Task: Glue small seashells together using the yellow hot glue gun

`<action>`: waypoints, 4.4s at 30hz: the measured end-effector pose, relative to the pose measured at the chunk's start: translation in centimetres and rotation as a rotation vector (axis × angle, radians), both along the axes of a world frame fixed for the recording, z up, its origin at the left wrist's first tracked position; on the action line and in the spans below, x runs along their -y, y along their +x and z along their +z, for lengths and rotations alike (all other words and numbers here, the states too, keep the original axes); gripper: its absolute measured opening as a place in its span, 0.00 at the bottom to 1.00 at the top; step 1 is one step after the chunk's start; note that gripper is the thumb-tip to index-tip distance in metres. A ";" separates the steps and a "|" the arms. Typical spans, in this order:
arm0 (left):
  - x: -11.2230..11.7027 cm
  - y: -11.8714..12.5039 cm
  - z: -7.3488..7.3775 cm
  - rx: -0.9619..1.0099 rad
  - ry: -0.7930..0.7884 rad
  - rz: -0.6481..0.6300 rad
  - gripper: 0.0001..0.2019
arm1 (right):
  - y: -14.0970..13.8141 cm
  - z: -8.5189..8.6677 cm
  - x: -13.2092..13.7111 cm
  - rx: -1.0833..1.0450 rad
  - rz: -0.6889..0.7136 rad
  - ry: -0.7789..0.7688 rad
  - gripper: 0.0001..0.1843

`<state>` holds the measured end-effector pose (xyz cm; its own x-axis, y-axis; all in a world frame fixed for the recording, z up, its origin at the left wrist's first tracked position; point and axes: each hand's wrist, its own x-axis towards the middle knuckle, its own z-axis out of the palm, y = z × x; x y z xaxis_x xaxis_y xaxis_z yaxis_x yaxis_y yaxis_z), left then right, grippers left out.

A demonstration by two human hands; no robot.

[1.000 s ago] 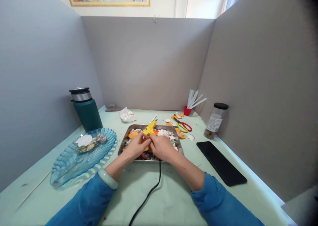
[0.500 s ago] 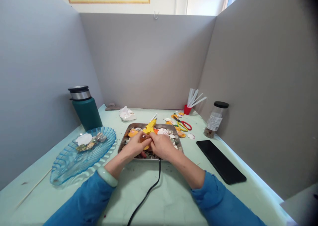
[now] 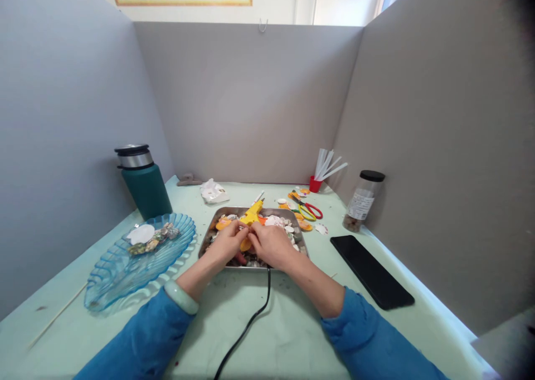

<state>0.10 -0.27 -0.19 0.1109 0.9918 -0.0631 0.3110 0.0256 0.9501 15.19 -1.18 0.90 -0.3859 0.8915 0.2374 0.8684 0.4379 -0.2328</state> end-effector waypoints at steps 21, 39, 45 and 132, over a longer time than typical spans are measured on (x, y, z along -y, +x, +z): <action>0.8 0.6 1.3 0.132 -0.005 0.066 0.05 | -0.1 0.0 0.1 -0.052 -0.023 0.045 0.16; 0.6 0.5 0.9 0.139 0.003 0.053 0.08 | -0.1 0.3 0.2 -0.017 -0.024 0.028 0.16; 0.5 0.4 0.9 0.132 -0.004 0.044 0.11 | -0.1 0.1 0.1 -0.013 -0.018 0.025 0.17; 0.1 0.1 0.3 0.183 0.000 0.018 0.14 | -0.1 -0.4 -0.3 -0.003 -0.006 0.063 0.17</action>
